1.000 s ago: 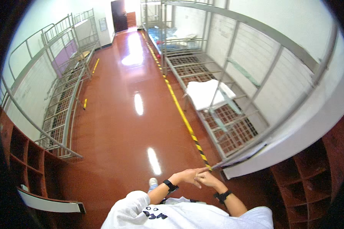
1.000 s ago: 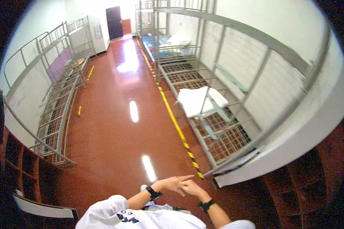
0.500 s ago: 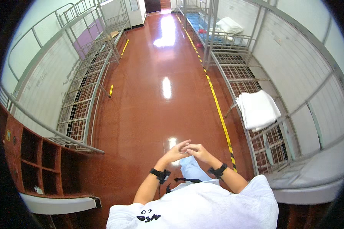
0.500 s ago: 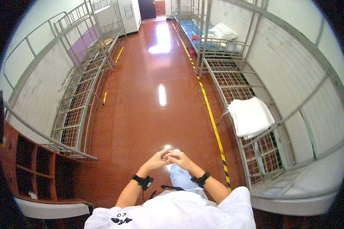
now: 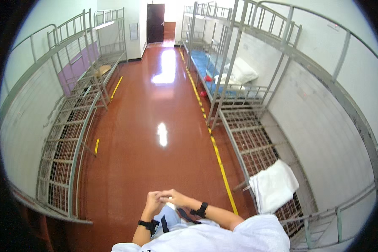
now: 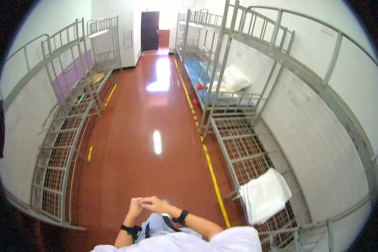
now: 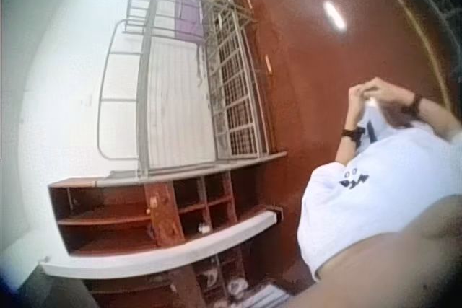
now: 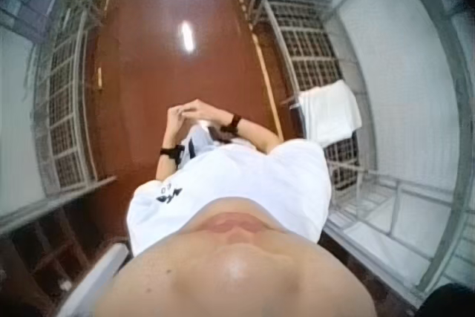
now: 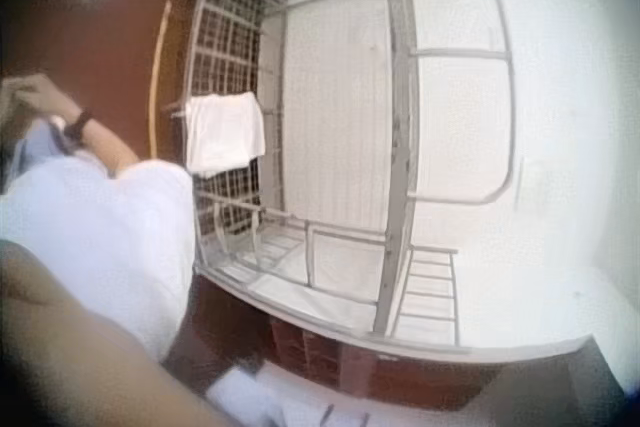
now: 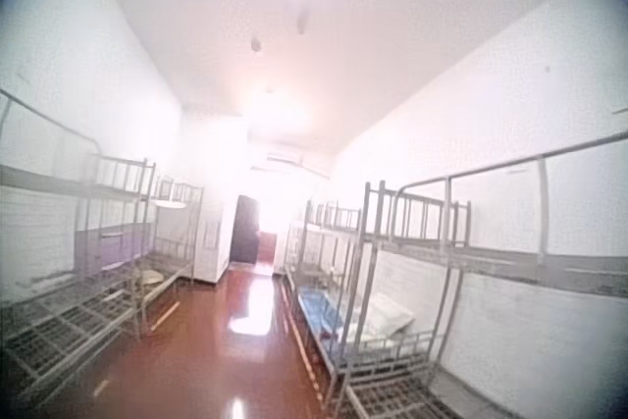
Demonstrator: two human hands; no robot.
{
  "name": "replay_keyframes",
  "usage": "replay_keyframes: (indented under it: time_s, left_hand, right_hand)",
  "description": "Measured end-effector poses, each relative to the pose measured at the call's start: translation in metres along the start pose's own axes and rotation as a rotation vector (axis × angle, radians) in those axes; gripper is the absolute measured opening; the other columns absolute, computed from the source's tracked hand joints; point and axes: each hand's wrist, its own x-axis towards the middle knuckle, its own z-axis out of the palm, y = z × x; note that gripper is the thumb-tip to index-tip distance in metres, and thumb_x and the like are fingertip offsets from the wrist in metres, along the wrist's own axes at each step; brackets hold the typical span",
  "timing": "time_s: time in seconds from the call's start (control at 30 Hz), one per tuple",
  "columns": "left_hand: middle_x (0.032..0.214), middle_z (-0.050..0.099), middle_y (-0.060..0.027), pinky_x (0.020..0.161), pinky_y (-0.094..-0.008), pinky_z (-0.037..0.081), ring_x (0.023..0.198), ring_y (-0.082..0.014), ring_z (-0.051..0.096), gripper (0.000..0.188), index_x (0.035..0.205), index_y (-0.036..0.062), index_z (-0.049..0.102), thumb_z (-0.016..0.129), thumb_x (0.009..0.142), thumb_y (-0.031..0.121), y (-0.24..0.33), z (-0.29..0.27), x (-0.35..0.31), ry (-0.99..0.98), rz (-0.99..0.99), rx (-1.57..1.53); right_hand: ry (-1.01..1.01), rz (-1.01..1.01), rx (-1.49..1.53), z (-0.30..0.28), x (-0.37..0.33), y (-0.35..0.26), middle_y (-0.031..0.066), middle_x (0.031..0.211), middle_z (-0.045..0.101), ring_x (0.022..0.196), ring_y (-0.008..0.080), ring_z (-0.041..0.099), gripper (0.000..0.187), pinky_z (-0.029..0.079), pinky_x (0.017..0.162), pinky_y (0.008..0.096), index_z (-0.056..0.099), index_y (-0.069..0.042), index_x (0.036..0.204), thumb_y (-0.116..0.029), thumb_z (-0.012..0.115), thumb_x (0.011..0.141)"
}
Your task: The person assembles small red flags with yellow stars by attaching them to white sticks. They repeatedly pick up a flag and a stick, insert the stick into the flag, and place the completed flag on a wire rack. The person then gathers the finished flags and places them into a wooden cabinet.
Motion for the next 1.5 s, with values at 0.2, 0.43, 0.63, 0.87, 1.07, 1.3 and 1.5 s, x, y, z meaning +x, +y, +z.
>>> replay_keyframes:
  time_s: [0.2,0.43,0.63,0.87,1.07,1.3,1.5]
  left_hand:
    - [0.059,0.062,-0.0065,0.045,-0.0223,0.042,0.051,-0.0085,0.055,0.014,0.070,-0.0029,0.066,0.062,0.077,0.008,-0.058,-0.036,0.204,0.048,-0.301,-0.039]
    - [0.043,0.050,-0.0041,0.041,-0.0284,0.038,0.040,-0.0114,0.048,0.053,0.055,-0.0012,0.059,0.050,0.088,0.038,-0.103,-0.109,0.462,0.043,-0.282,0.117]
    - [0.064,0.059,-0.0105,0.056,-0.0289,0.044,0.058,-0.0125,0.056,0.037,0.077,-0.0003,0.063,0.044,0.091,0.028,-0.136,-0.100,0.659,0.104,-0.134,0.038]
    - [0.111,0.057,-0.0180,0.060,-0.0260,0.047,0.073,-0.0150,0.059,0.042,0.129,0.0045,0.036,0.043,0.088,0.001,-0.221,-0.136,0.840,0.095,-0.346,-0.319]
    - [0.126,0.042,-0.0245,0.090,-0.0372,0.042,0.114,-0.0292,0.047,0.054,0.132,0.0057,0.030,0.055,0.085,0.013,-0.272,-0.218,1.020,0.318,-0.331,-0.061]
    - [0.126,0.042,-0.0224,0.092,-0.0356,0.040,0.114,-0.0277,0.045,0.052,0.129,0.0026,0.033,0.056,0.086,0.020,-0.283,-0.272,1.218,0.411,-0.442,-0.194]
    - [0.096,0.061,-0.0130,0.078,-0.0294,0.045,0.091,-0.0186,0.057,0.031,0.102,-0.0025,0.057,0.057,0.085,0.023,-0.328,-0.301,1.418,0.234,-0.397,0.008]
  right_hand:
    - [0.202,-0.139,-0.349,-0.137,0.113,0.072,0.0086,0.103,0.063,0.091,0.0174,0.059,0.021,0.046,0.080,0.0307,0.062,-0.004,0.101,-0.016,0.053,0.087]
    - [0.681,0.228,-0.073,-0.341,0.210,0.079,0.0097,0.088,0.066,0.086,0.0160,0.061,0.021,0.048,0.078,0.0281,0.063,0.002,0.093,-0.014,0.051,0.088]
    - [0.939,0.307,-0.072,-0.478,0.296,0.094,0.0099,0.081,0.065,0.077,0.0159,0.062,0.019,0.048,0.071,0.0271,0.063,0.003,0.090,-0.012,0.051,0.087]
    - [0.844,0.346,-0.032,-0.675,0.400,0.225,0.0090,0.081,0.064,0.077,0.0151,0.061,0.016,0.047,0.071,0.0267,0.061,0.004,0.089,-0.008,0.051,0.086]
    - [0.731,0.220,-0.205,-0.861,0.589,0.266,0.0037,0.078,0.059,0.073,0.0114,0.053,0.014,0.043,0.066,0.0252,0.061,0.002,0.083,-0.006,0.050,0.085]
    - [0.602,0.266,-0.250,-0.992,0.785,0.260,0.0072,0.086,0.064,0.078,0.0139,0.060,0.017,0.046,0.069,0.0272,0.062,0.000,0.094,-0.010,0.055,0.083]
    - [0.750,0.322,-0.313,-1.087,0.866,0.303,0.0078,0.092,0.063,0.082,0.0160,0.060,0.017,0.047,0.070,0.0280,0.062,-0.001,0.095,-0.010,0.055,0.082]
